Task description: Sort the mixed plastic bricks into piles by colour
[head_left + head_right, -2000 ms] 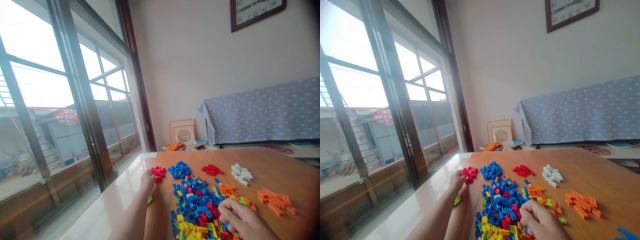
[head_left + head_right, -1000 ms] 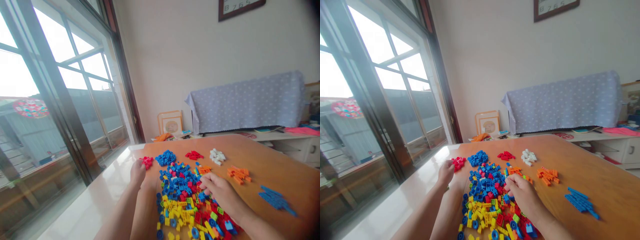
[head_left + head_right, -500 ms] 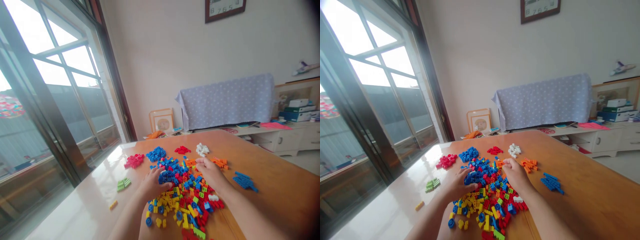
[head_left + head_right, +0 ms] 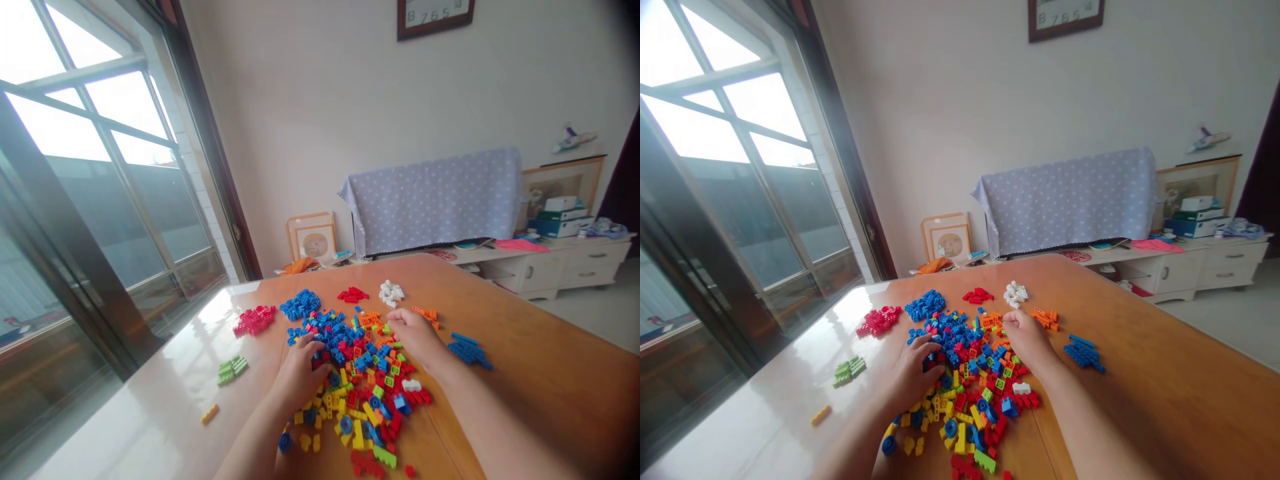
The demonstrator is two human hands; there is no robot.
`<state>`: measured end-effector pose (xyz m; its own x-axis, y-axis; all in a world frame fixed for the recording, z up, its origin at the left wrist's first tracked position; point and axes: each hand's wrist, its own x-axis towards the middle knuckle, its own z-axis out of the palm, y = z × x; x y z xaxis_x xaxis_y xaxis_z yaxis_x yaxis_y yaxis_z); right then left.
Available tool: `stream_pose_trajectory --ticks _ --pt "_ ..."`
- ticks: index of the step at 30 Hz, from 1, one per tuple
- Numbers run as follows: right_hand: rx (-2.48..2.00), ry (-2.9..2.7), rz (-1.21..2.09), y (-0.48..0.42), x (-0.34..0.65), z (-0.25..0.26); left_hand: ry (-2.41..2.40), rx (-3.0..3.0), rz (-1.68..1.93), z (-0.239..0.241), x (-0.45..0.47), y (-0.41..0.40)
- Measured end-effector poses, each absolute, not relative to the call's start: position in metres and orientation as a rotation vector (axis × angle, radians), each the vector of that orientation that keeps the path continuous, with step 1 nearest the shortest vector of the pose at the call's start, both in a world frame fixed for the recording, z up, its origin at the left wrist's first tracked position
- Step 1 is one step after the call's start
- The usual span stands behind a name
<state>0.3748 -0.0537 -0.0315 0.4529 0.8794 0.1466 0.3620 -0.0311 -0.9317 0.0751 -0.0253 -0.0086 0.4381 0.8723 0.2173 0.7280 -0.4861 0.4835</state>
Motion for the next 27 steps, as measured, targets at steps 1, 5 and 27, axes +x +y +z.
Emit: stream_pose_trajectory --ticks 1,5,27 --pt "-1.636 -1.128 0.577 -0.053 0.375 -0.034 1.354 2.387 0.665 -0.010 0.075 -0.024" --pt "-1.703 -1.298 0.529 -0.055 0.365 -0.037 1.302 2.397 0.785 -0.016 0.072 -0.016" --pt "-1.829 -1.632 0.182 -0.054 0.355 -0.036 1.233 2.521 0.805 -0.005 0.072 -0.027"
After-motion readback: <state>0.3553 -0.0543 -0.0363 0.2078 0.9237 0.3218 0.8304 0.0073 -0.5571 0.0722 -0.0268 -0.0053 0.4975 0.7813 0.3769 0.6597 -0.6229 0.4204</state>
